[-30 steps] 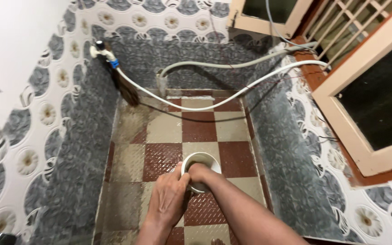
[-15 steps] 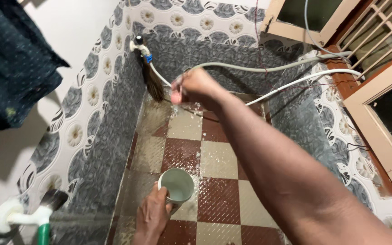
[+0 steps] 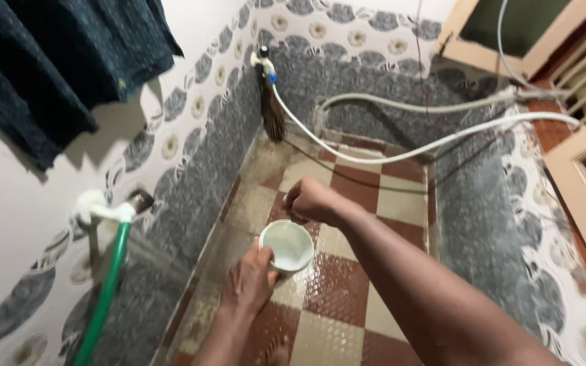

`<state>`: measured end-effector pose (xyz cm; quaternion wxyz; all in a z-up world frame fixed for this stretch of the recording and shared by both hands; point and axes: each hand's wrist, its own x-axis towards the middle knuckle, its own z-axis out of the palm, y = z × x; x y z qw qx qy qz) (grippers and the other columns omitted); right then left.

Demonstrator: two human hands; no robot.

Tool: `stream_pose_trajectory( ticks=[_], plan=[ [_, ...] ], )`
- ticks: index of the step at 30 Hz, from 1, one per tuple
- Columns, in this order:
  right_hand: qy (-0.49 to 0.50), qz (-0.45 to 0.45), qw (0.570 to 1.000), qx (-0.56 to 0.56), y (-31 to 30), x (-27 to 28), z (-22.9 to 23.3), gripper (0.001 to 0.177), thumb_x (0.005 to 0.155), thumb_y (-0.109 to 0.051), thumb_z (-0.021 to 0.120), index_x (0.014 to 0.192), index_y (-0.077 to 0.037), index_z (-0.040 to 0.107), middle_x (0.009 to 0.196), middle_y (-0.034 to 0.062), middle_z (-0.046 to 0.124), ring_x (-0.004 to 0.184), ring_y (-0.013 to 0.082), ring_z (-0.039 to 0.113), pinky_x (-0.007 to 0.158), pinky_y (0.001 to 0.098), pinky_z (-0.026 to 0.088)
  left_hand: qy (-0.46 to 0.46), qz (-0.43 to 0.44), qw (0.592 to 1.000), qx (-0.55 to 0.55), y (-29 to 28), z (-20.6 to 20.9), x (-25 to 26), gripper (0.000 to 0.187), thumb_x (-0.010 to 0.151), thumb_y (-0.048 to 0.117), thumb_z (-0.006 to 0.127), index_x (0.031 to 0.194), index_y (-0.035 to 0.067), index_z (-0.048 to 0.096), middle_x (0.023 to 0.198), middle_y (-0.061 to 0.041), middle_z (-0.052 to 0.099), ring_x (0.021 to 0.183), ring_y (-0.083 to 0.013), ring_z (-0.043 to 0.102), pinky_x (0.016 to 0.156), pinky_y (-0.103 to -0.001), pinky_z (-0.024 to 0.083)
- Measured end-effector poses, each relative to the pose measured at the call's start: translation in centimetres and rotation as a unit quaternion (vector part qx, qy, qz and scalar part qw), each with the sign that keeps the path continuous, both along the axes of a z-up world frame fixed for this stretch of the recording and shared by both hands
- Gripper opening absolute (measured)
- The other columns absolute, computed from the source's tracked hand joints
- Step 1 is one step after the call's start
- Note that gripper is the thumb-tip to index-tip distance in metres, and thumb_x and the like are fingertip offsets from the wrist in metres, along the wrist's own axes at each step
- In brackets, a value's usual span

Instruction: The person mixes a white powder into a container with water by hand, pours the soapy liquid onto a tiled floor, and uses a squeegee to scrub and move the water across the floor towards a drain.

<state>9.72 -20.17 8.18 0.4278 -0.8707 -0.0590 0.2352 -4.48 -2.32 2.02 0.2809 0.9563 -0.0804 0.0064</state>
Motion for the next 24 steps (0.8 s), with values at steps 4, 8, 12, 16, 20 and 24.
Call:
stream_pose_trajectory(
  ticks=[4,8,12,16,20,24],
  plan=[
    [-0.052,0.095,0.99,-0.089,-2.1,-7.4,-4.0,0.026,0.076,-0.002,0.066,0.097,-0.002,0.081,0.085,0.0143,0.078,0.076,0.0227,0.075,0.068,0.0342,0.058,-0.041,-0.029,0.999,-0.003,-3.4,1.6,-4.8,0.033,0.075,0.002,0.079,0.101,0.004,0.06,0.12,-0.022,0.065,0.098,-0.0442,0.07,0.083,-0.052,0.058],
    [0.085,0.076,0.984,-0.139,-3.2,-12.6,-6.6,0.03,0.084,-0.012,0.069,0.114,-0.009,0.071,0.104,0.0159,0.074,0.089,0.0259,0.075,0.075,0.0344,0.06,0.002,-0.061,0.998,0.012,-6.7,3.7,-8.9,0.028,0.084,0.008,0.076,0.106,0.004,0.059,0.119,-0.02,0.065,0.098,-0.0375,0.073,0.084,-0.042,0.064],
    [0.12,0.086,0.979,-0.139,-4.5,-17.2,-9.4,0.03,0.084,-0.018,0.068,0.113,-0.01,0.07,0.097,0.0128,0.071,0.082,0.0232,0.071,0.068,0.0332,0.057,0.037,-0.085,0.996,0.008,-8.4,6.4,-12.5,0.036,0.077,0.013,0.083,0.102,0.005,0.058,0.126,-0.018,0.06,0.101,-0.0402,0.068,0.086,-0.049,0.057],
    [0.278,0.011,0.957,0.075,-6.7,-21.0,-9.4,0.03,0.084,-0.024,0.067,0.111,-0.011,0.069,0.09,0.0097,0.068,0.075,0.0205,0.067,0.061,0.0321,0.053,0.032,-0.13,0.99,0.048,-9.0,6.5,-14.4,0.029,0.085,0.015,0.079,0.104,0.006,0.059,0.121,-0.016,0.062,0.102,-0.038,0.069,0.085,-0.049,0.057],
    [0.369,-0.08,0.841,0.387,-8.2,-21.2,-4.7,0.032,0.083,-0.03,0.066,0.109,-0.012,0.068,0.082,0.0066,0.065,0.068,0.0178,0.063,0.053,0.0309,0.049,0.102,-0.084,0.99,0.041,-7.6,5.5,-16.0,0.043,0.081,0.015,0.082,0.115,0.006,0.057,0.117,-0.015,0.062,0.103,-0.0369,0.069,0.088,-0.047,0.057],
    [0.152,0.095,0.844,0.506,-10.2,-16.0,2.2,0.043,0.094,-0.045,0.068,0.092,-0.002,0.065,0.073,0.0055,0.061,0.05,0.0103,0.047,0.039,0.0259,0.034,0.07,-0.063,0.995,0.033,-4.9,5.1,-18.3,0.04,0.076,0.015,0.085,0.108,0.008,0.062,0.113,-0.014,0.065,0.103,-0.0365,0.069,0.087,-0.048,0.058]
  ],
)
